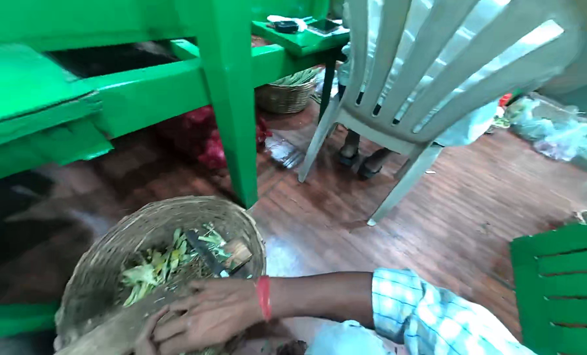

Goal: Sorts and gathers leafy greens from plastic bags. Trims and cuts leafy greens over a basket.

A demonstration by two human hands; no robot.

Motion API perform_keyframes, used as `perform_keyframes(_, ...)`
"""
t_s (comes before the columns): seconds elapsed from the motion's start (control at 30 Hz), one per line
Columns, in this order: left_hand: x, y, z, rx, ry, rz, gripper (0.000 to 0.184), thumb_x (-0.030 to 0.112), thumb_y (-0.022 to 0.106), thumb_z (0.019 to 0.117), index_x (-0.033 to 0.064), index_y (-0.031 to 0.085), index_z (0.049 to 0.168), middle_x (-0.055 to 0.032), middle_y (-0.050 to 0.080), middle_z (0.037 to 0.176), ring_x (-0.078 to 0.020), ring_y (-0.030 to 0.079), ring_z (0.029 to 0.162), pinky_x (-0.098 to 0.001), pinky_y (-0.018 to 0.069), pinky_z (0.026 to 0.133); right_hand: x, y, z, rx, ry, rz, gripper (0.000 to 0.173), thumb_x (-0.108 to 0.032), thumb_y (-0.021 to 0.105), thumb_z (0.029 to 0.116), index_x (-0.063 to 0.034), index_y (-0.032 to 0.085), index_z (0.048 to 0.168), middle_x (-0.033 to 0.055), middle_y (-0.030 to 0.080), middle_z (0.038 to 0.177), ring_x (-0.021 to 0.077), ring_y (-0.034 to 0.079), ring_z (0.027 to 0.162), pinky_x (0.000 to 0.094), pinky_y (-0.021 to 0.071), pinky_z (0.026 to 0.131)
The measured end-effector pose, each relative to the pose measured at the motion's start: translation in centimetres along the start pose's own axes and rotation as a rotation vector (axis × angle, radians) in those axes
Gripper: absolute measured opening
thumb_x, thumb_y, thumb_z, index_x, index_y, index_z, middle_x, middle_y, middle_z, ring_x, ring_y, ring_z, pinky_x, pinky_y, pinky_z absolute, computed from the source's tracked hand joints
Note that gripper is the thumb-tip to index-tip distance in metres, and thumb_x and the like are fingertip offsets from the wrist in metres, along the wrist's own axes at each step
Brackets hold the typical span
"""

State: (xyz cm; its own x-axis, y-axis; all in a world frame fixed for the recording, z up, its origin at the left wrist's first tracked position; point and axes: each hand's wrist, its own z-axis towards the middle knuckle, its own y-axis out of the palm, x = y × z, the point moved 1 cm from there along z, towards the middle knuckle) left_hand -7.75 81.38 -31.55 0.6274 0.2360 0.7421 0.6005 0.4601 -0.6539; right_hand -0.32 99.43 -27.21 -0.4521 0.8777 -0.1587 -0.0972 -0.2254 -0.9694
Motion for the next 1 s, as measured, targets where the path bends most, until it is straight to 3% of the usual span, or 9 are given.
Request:
perform_keyframes(0.13, 1.5, -0.2, 0.7, -0.003, -0.039, -0.052, 0.120, 0.035, 0.093, 0.0631, -0.0123, 0.027, 0.151, -0.0336, 0.046, 0.147, -0.0414, 0.052, 0.134, -0.0526, 0.0474, 0.109, 1.9, -0.9, -2.1, -0.094, 0.017, -0.018, 0.032, -0.010, 0.065, 0.0968, -0.0216, 0.069, 0.127, -0.0002, 0.064, 0.139, 0.0267, 0.059, 0.129, 0.0527, 0.0504, 0.104)
perform_keyframes(0.27, -1.1, 0.2, -0.2, 0.113, -0.156, 0.005, 0.121, 0.043, 0.094, 0.0590, -0.0058, 0.033, 0.152, -0.0278, 0.056, 0.140, -0.0360, 0.060, 0.126, -0.0533, 0.0514, 0.104, 4.4, -1.2, -2.8, -0.069, 0.050, -0.025, 0.033, -0.012, 0.079, 0.0850, -0.0196, 0.069, 0.115, 0.0035, 0.067, 0.121, 0.0279, 0.064, 0.112, 0.0512, 0.0562, 0.089)
perform_keyframes(0.33, -1.3, 0.1, -0.1, 0.132, -0.317, -0.105, 0.124, 0.032, 0.095, 0.0525, 0.0201, 0.028, 0.156, -0.0120, 0.053, 0.145, -0.0244, 0.060, 0.124, -0.0482, 0.0544, 0.099, 5.4, -1.2, -2.6, -0.075, 0.115, -0.036, 0.033, -0.012, 0.080, 0.0822, -0.0180, 0.068, 0.113, 0.0033, 0.066, 0.113, 0.0257, 0.065, 0.101, 0.0465, 0.0558, 0.079)
perform_keyframes(0.4, -1.3, -0.4, 0.0, 0.183, -0.411, -0.257, 0.122, 0.026, 0.092, 0.0489, 0.0348, 0.029, 0.153, -0.0031, 0.054, 0.144, -0.0175, 0.063, 0.119, -0.0443, 0.0581, 0.093, 6.1, -0.8, -2.1, -0.028, 0.212, 0.011, 0.033, -0.007, 0.078, 0.0809, -0.0138, 0.069, 0.112, 0.0052, 0.066, 0.108, 0.0252, 0.067, 0.095, 0.0453, 0.0578, 0.078)
perform_keyframes(0.53, -2.9, -1.8, -0.6, 0.299, -0.453, -0.654, 0.104, 0.015, 0.087, 0.0573, 0.0264, 0.040, 0.150, -0.0053, 0.066, 0.128, -0.0180, 0.070, 0.106, -0.0354, 0.0625, 0.085, 6.6, -0.1, -1.0, 0.104, 0.430, 0.220, 0.021, -0.001, 0.069, 0.0905, -0.0072, 0.068, 0.110, 0.0098, 0.066, 0.108, 0.0249, 0.069, 0.087, 0.0462, 0.0607, 0.072)
perform_keyframes(0.67, -4.5, -2.0, -1.7, 0.285, -0.414, -0.944, 0.099, 0.026, 0.086, 0.0629, 0.0208, 0.043, 0.152, -0.0048, 0.070, 0.113, -0.0139, 0.070, 0.094, -0.0302, 0.0609, 0.081, 5.8, -0.6, -0.1, 0.111, 0.401, 0.312, 0.050, 0.005, 0.068, 0.0871, -0.0061, 0.066, 0.135, 0.0121, 0.063, 0.135, 0.0269, 0.068, 0.109, 0.0469, 0.0597, 0.091)
perform_keyframes(0.73, -3.2, -2.4, -2.0, 0.318, -0.446, -1.037, 0.090, 0.024, 0.084, 0.0645, 0.0178, 0.047, 0.146, -0.0026, 0.072, 0.103, -0.0102, 0.071, 0.089, -0.0268, 0.0610, 0.079, 4.5, -1.1, 0.4, 0.235, 0.300, 0.300, 0.027, -0.007, 0.065, 0.0942, -0.0091, 0.075, 0.119, 0.0067, 0.068, 0.127, 0.0201, 0.067, 0.110, 0.0411, 0.0578, 0.096)
perform_keyframes(0.8, -2.5, -2.5, -2.2, 0.332, -0.457, -1.076, 0.084, 0.023, 0.085, 0.0652, 0.0164, 0.050, 0.141, -0.0007, 0.073, 0.100, -0.0074, 0.071, 0.089, -0.0244, 0.0605, 0.079, 2.5, -1.8, 1.1, 0.362, 0.192, 0.337, 0.015, -0.019, 0.067, 0.0974, -0.0146, 0.080, 0.102, -0.0007, 0.072, 0.110, 0.0125, 0.068, 0.100, 0.0383, 0.0576, 0.089)
perform_keyframes(1.0, -2.6, -1.7, -1.6, 0.262, -0.421, -1.141, 0.098, 0.018, 0.091, 0.0627, 0.0161, 0.044, 0.148, -0.0040, 0.072, 0.114, -0.0121, 0.072, 0.098, -0.0298, 0.0618, 0.085, -0.3, -1.5, 2.8, 0.303, -0.023, 0.343, 0.015, -0.017, 0.067, 0.0970, -0.0124, 0.081, 0.102, 0.0005, 0.073, 0.099, 0.0143, 0.067, 0.100, 0.0331, 0.0565, 0.091)
